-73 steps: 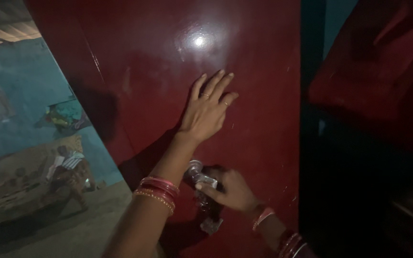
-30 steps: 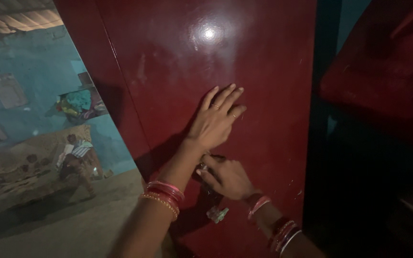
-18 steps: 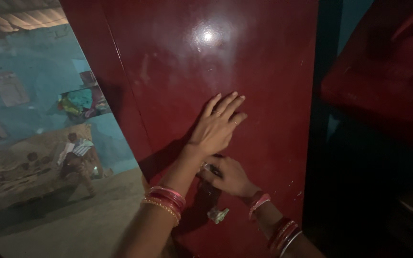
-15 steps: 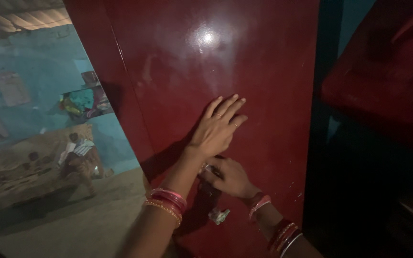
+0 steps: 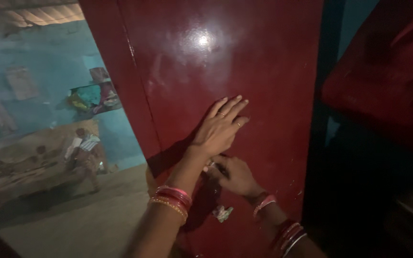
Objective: The person opens a red metal wardrobe door, then opens a small internal safe door inside the wardrobe. The person briefly touches items on the shelves but does not remove them. The person closes the safe door and leaves the wardrobe door open.
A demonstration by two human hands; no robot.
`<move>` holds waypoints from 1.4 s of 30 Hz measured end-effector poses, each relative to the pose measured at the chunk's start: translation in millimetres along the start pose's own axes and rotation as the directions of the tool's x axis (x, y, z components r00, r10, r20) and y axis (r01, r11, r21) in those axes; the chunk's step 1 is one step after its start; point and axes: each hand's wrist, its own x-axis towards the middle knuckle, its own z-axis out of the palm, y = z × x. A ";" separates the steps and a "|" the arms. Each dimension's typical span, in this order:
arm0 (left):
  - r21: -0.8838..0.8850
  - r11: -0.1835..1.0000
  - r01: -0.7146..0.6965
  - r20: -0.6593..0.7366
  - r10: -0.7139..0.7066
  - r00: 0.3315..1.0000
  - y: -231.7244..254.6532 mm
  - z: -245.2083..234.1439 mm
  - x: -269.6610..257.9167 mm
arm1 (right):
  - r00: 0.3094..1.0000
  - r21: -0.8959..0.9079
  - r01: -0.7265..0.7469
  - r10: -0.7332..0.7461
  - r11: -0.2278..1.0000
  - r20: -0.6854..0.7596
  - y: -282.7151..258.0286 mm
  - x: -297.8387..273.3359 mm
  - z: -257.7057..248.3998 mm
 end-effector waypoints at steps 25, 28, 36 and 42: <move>0.021 0.782 0.622 -0.336 -0.581 0.741 -23.3 -47.4 -70.0 | 0.973 -0.081 -0.203 0.210 0.976 0.095 -6.5 6.3 -5.1; -0.065 0.748 0.660 -0.364 -0.634 0.683 -26.2 -51.2 -68.9 | 0.982 -0.039 -0.171 0.173 0.985 0.070 1.9 8.0 -3.6; -0.138 0.724 0.676 -0.355 -0.673 0.648 -27.5 -60.7 -54.9 | 0.961 -0.116 -0.201 0.218 0.973 0.167 20.9 10.8 4.0; -0.299 0.757 0.581 -0.462 -0.647 0.606 -14.1 -72.4 -56.2 | 0.937 -0.161 -0.279 0.306 0.947 0.172 9.9 4.4 2.7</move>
